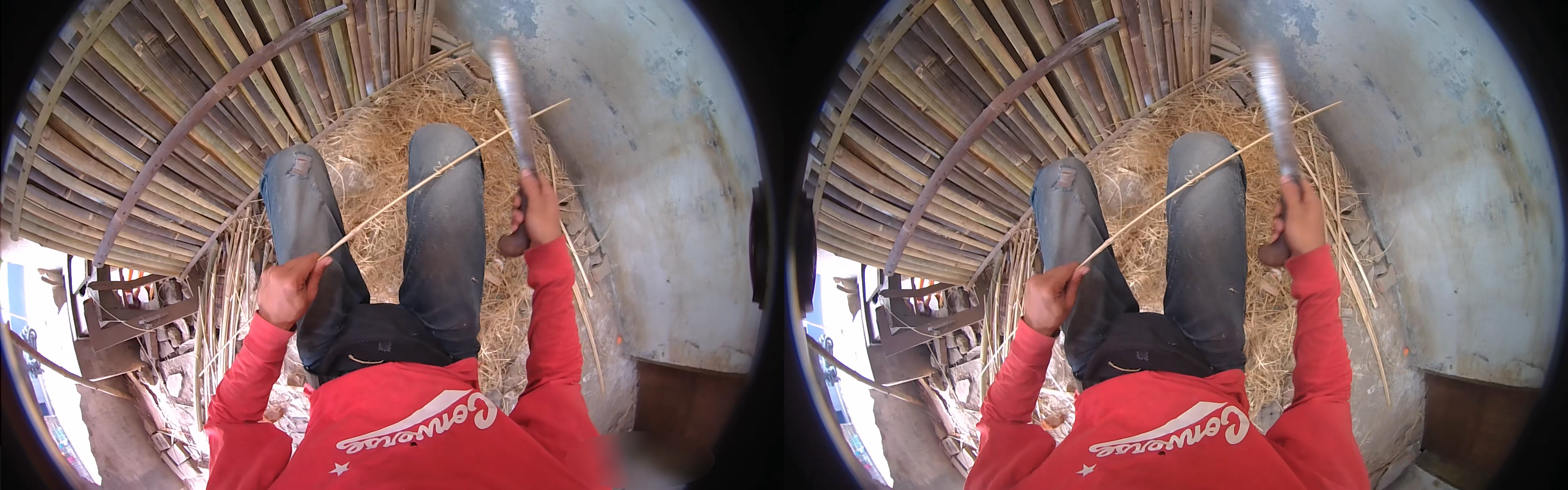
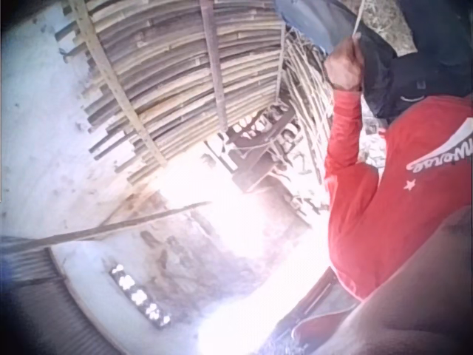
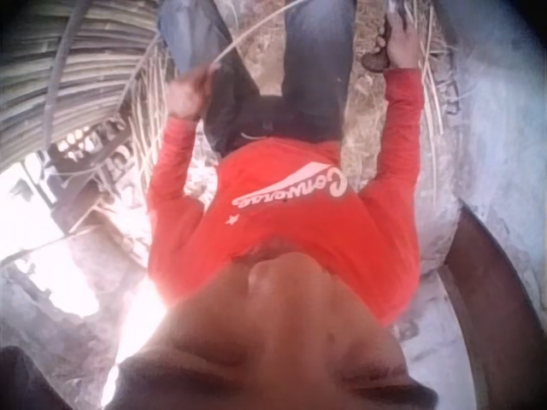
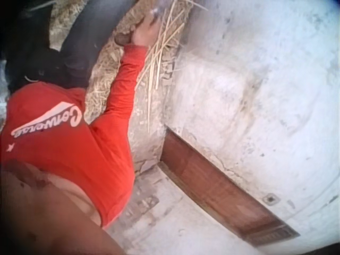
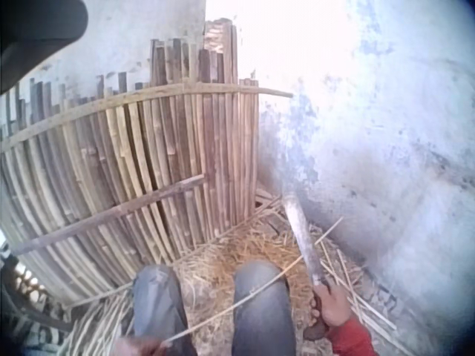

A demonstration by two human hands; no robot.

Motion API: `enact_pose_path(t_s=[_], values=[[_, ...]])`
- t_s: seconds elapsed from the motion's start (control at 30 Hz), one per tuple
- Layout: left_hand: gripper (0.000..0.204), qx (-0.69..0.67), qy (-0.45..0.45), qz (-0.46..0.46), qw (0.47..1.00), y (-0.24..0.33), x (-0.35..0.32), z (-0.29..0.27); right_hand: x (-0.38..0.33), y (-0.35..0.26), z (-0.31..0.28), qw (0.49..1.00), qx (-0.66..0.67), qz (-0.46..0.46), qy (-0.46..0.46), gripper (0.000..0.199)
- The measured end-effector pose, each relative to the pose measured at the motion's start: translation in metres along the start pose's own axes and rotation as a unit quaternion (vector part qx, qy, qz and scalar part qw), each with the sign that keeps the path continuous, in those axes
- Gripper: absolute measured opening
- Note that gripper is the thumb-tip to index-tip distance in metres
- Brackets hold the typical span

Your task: The person uses a large blade to shave and smooth a thin bamboo strip while sitting on the floor. They repeatedly slide the blade along the length of the bamboo strip to remove outer layers.

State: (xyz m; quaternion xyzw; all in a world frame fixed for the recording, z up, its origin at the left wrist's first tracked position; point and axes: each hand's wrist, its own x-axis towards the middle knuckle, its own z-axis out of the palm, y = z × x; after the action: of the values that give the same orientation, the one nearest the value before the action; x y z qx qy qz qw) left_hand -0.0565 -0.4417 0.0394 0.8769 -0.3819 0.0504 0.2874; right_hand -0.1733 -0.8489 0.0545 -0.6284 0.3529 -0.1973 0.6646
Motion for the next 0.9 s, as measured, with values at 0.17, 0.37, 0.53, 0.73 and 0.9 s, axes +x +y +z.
enact_pose_path(t_s=[0.17,0.37,0.53,0.73,0.9], values=[[0.019,-0.037,0.001,-0.032,0.999,-0.023,-0.020,-0.006,-0.037,-0.004,0.008,0.987,-0.038,0.041,-0.148,0.028],[0.022,-0.023,-0.001,-0.033,0.999,-0.021,-0.017,-0.014,-0.001,-0.011,-0.007,0.999,0.038,0.004,-0.002,0.027],[0.023,-0.065,0.000,-0.033,0.997,0.007,0.004,0.013,-0.055,-0.002,0.028,0.988,-0.069,0.026,-0.135,0.030],[0.029,-0.069,-0.024,-0.061,0.995,0.005,-0.004,0.014,-0.025,-0.012,0.007,0.998,0.021,0.039,-0.052,0.028],[0.022,-0.083,0.009,-0.022,0.996,0.025,0.022,0.020,-0.052,-0.008,0.028,0.997,-0.026,0.028,-0.065,0.027]])
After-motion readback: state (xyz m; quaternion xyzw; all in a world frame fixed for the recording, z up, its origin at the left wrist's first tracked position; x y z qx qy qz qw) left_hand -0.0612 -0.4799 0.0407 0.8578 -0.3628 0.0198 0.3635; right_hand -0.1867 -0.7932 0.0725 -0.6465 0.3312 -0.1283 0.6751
